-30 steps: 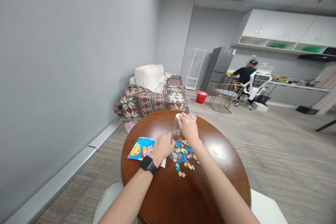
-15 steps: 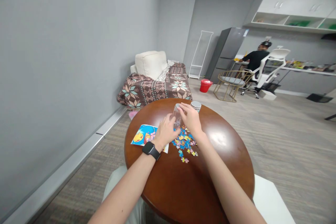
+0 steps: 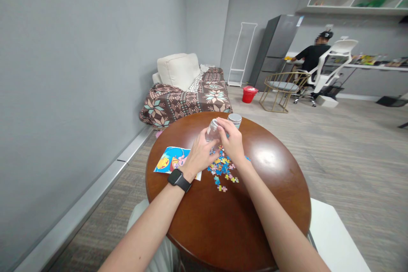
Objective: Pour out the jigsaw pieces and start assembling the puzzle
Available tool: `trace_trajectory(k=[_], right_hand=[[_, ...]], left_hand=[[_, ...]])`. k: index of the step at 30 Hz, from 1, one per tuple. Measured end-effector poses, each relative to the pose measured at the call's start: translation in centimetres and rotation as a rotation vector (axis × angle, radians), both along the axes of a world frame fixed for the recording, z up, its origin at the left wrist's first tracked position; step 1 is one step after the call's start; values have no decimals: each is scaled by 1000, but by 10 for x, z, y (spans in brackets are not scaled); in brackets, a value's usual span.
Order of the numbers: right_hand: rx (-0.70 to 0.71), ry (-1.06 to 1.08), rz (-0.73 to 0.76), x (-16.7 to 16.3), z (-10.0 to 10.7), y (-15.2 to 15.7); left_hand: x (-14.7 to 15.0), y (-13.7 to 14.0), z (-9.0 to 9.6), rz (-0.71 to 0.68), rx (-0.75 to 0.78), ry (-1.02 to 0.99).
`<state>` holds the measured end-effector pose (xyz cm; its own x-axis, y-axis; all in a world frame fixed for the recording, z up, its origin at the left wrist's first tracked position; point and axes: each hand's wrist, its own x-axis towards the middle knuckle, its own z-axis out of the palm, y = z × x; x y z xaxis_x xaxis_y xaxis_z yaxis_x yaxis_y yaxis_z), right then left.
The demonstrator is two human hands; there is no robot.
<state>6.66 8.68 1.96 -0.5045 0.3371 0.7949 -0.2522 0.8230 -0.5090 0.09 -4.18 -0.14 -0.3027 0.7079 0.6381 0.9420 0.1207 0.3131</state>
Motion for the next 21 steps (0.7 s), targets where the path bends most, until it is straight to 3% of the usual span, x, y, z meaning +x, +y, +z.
trace_trajectory(k=[11,21], right_hand=[[-86,124,127,10,16,-4],[-180,116,181,11,12,2]], left_hand=[[5,-3,2,-12,81,88],[8,-3,5,41,59,141]])
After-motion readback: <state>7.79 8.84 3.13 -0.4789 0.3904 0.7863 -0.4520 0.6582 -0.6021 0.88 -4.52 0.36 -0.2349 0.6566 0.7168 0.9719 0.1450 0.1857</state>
